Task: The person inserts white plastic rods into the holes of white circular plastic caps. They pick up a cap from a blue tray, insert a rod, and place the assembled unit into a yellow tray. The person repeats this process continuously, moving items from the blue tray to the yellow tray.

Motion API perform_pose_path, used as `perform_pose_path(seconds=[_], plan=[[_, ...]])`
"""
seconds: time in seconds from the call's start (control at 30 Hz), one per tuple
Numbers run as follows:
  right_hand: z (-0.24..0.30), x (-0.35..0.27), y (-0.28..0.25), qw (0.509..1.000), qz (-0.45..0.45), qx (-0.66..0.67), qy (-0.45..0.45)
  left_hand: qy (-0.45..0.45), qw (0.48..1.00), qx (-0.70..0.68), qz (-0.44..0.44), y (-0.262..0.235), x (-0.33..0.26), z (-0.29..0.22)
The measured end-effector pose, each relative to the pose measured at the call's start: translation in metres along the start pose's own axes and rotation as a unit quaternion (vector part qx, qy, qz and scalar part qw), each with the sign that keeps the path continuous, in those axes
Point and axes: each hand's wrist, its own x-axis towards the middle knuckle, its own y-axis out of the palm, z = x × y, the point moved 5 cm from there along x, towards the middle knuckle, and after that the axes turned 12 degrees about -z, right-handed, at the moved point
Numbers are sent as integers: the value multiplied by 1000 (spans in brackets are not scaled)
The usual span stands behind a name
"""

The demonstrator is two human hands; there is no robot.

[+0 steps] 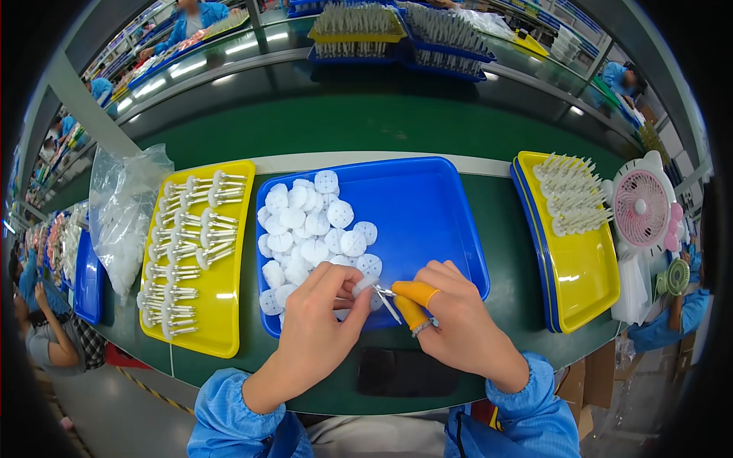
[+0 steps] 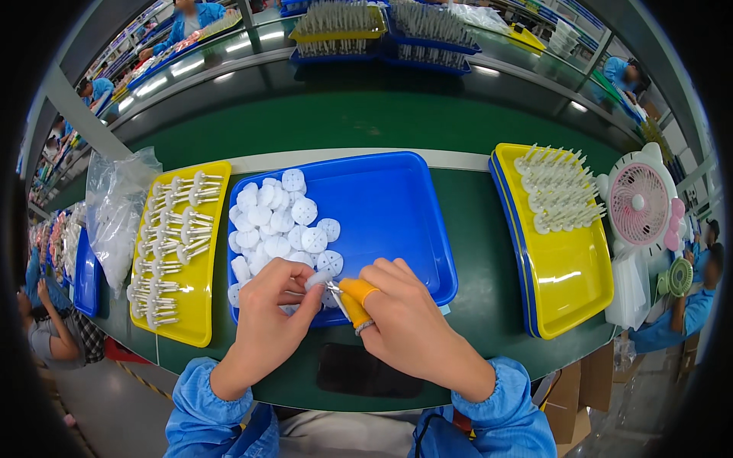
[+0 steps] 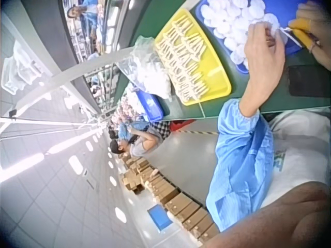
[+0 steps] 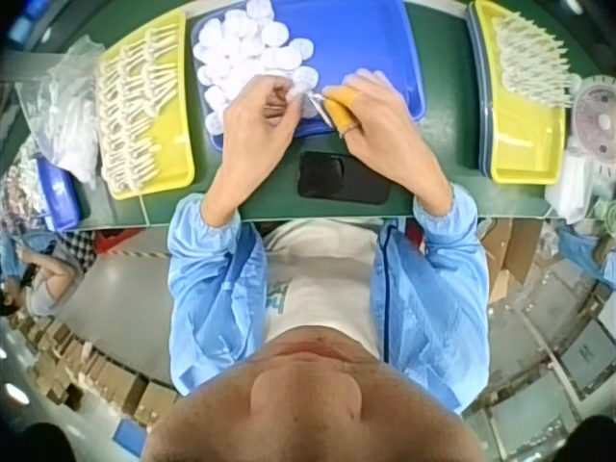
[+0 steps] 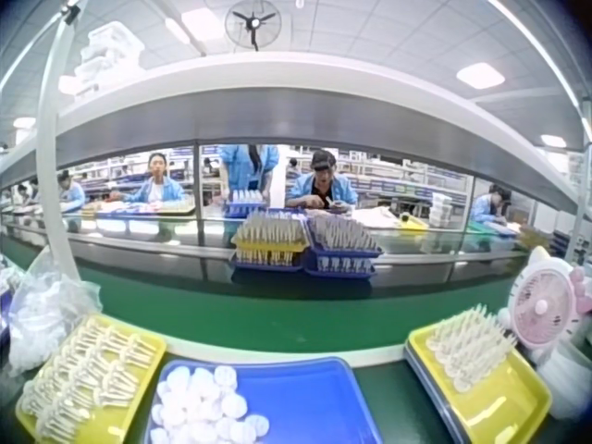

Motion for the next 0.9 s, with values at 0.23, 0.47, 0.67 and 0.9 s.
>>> perform_pose_path(seconds=[0.23,0.47,0.67,0.9], plan=[[-2,-5,4,999,-32,-6,-24,-96,990,-78,64,3,-1,9],[-3,-6,-1,998,-38,36,-20,-135,984,-102,51,-1,2,15],[1,-1,-1,999,-6,29,-14,-34,998,-37,28,0,2,1],[-9,0,3,999,-33,-3,-17,-9,1000,-23,13,2,0,4]])
